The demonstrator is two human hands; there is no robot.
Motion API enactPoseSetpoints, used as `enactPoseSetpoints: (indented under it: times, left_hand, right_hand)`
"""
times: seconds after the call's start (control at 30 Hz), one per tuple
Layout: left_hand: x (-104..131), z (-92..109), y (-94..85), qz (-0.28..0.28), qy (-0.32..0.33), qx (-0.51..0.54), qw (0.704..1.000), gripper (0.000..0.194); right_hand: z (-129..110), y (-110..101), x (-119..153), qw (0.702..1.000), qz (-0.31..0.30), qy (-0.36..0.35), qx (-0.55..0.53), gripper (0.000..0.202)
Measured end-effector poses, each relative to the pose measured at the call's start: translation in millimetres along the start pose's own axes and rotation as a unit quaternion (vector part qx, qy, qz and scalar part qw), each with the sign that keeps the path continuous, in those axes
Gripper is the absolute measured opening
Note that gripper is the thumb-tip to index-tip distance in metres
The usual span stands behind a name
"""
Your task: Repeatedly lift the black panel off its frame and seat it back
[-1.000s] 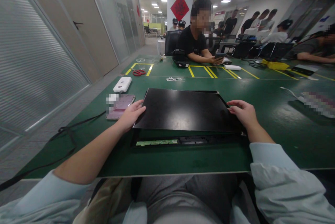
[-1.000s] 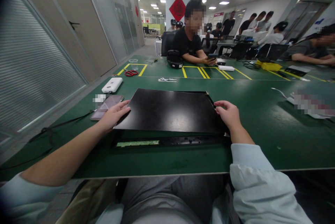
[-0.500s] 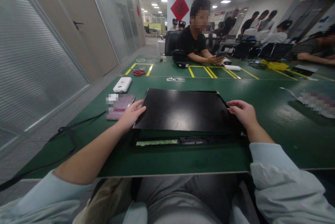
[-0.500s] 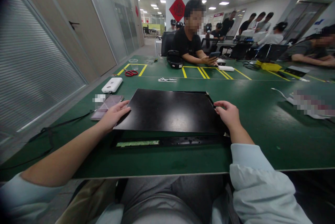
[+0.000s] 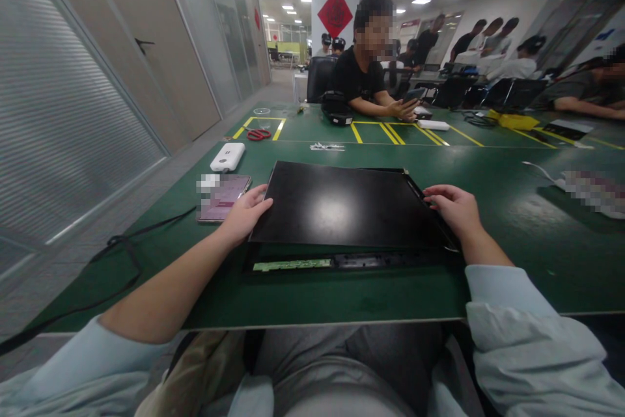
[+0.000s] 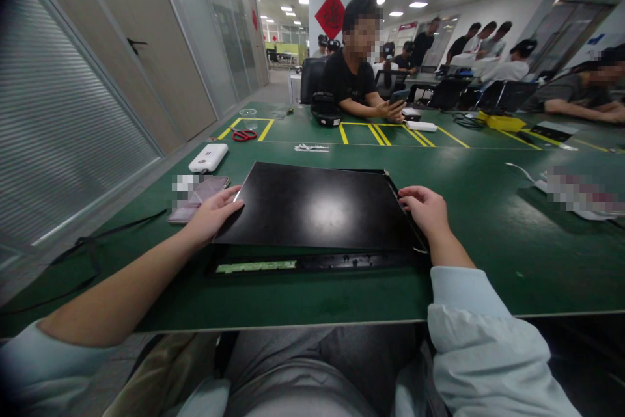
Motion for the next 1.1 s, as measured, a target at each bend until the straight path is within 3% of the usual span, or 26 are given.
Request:
enactPoseSetpoints:
  times: [0.1,0.2,0.43,0.63,0.83,1.1]
  left_hand:
    - [0.5,0.3,0.1,0.007,-0.001,0.001,1.0,0.05]
    - [1.1,0.6,0.8,0.009,-0.001,0.0,1.0,0.052]
    - [2.2,0.7,1.2,0.017,-0.001,-0.003,1.0,0.061]
    - [3.0,-0.7,-0.3,0.039,-0.006,0.013,0.999,0.072]
    - [3.2,1.1,0.8,0.016,-0.008,0.031,0.999,0.061]
    - [4.8,0.7,-0.3,0.01,-0.001,0.033,0.999,0.07]
  right_hand:
    - [8.3,-5.2,-3.4,0.994,0.008,0.026,0.104,0.029]
    - [18.5,-6.3,-8.5,0.979,-0.033,0.055,0.193,0.034]
    - [23.4,-4.6,-14.5,0.949,-0.094,0.052,0.295,0.043]
    - [18.0,-2.3,-11.8,0.942,-0.133,0.082,0.296,0.047]
    - [10.4,0.0,-7.9,0.947,-0.129,0.104,0.276,0.049]
    - [12.0,-0.2,-8.5,0.959,-0.105,0.103,0.244,0.041]
Point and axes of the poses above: each hand's wrist, its own x-axis away from the middle knuckle, its own y-axis out of the palm, z = x × y, the point moved 2 cm from there along -x, towards the middle knuckle, and after that the axes turned 13 degrees about -z, right-handed, at the moved point
